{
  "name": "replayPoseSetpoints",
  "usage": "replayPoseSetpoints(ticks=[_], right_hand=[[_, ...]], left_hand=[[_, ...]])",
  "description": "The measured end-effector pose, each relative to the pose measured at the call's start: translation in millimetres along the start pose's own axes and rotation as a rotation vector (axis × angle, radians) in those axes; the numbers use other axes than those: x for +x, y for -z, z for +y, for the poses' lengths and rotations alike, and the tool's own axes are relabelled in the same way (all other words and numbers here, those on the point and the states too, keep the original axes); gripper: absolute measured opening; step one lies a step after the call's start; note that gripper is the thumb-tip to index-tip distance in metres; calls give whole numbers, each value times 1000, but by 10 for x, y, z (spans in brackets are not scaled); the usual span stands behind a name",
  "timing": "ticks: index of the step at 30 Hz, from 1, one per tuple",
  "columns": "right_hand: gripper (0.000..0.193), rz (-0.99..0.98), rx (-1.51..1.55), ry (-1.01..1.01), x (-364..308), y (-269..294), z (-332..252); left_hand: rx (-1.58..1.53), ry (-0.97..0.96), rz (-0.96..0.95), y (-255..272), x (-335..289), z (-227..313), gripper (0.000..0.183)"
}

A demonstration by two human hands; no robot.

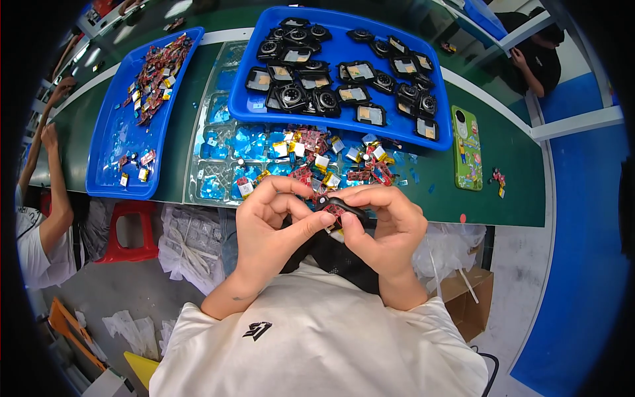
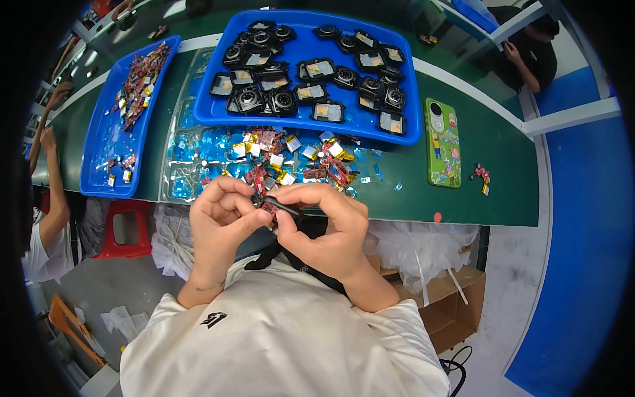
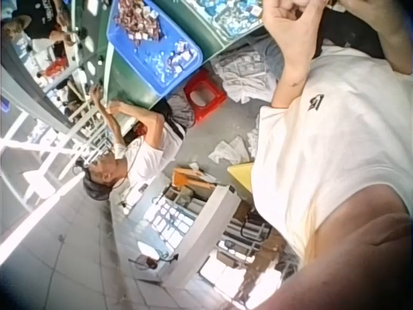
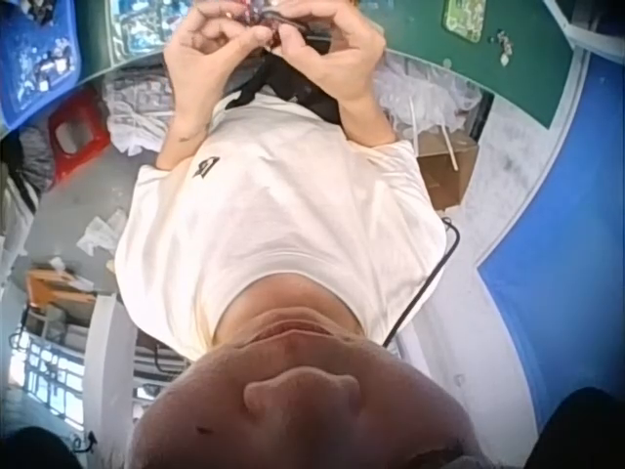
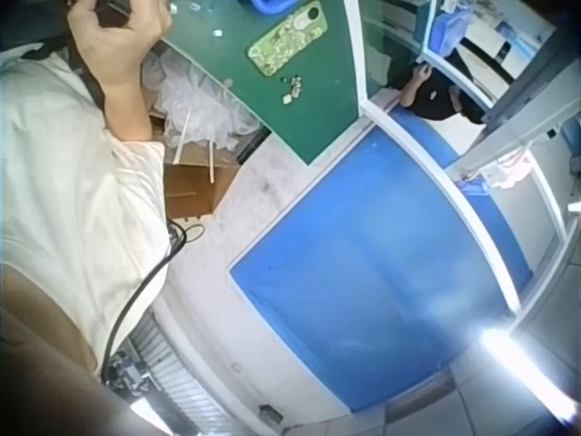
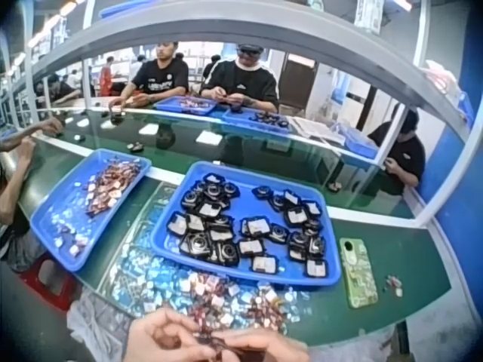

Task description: Assembling small colored inserts into black rectangular frames on a production line.

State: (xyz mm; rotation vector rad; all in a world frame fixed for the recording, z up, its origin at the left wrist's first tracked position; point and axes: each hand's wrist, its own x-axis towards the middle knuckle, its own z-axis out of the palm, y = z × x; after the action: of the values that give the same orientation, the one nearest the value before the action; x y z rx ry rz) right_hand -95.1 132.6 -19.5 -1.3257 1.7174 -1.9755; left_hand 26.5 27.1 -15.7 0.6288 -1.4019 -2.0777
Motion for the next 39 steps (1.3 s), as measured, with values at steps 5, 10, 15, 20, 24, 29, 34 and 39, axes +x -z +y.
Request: replayPoseSetpoints(ticks=[5,10,15,20,24,29,34,39], right_hand=[[16,9,113,-68,-1,16,-18],[13,44,46,-54,-30,14,36],[23,-355,-189,362,130,275,-73],[22,-575,-114,296,106,474,-147],[23,-531,-190,209,235,671,-211],[30,-44,-641,9,889,1385,-15],[58,287,-1088,-225,1697,2587,995],[79,428,-1296,-682,2098,3121,1529]], left_hand=[[107,-84,-23,-22,2,-47,16],[271,-200,-21,37,17,-107,16],[254,-115,-172,161,8,28,11],[495,-131,-431,128,36,163,12],[480,-183,-362,76,24,72,30],[415,-333,-86,194,-79,61,36],[487,-417,19,239,-113,80,30],[569,-375,21,211,-153,18,30]])
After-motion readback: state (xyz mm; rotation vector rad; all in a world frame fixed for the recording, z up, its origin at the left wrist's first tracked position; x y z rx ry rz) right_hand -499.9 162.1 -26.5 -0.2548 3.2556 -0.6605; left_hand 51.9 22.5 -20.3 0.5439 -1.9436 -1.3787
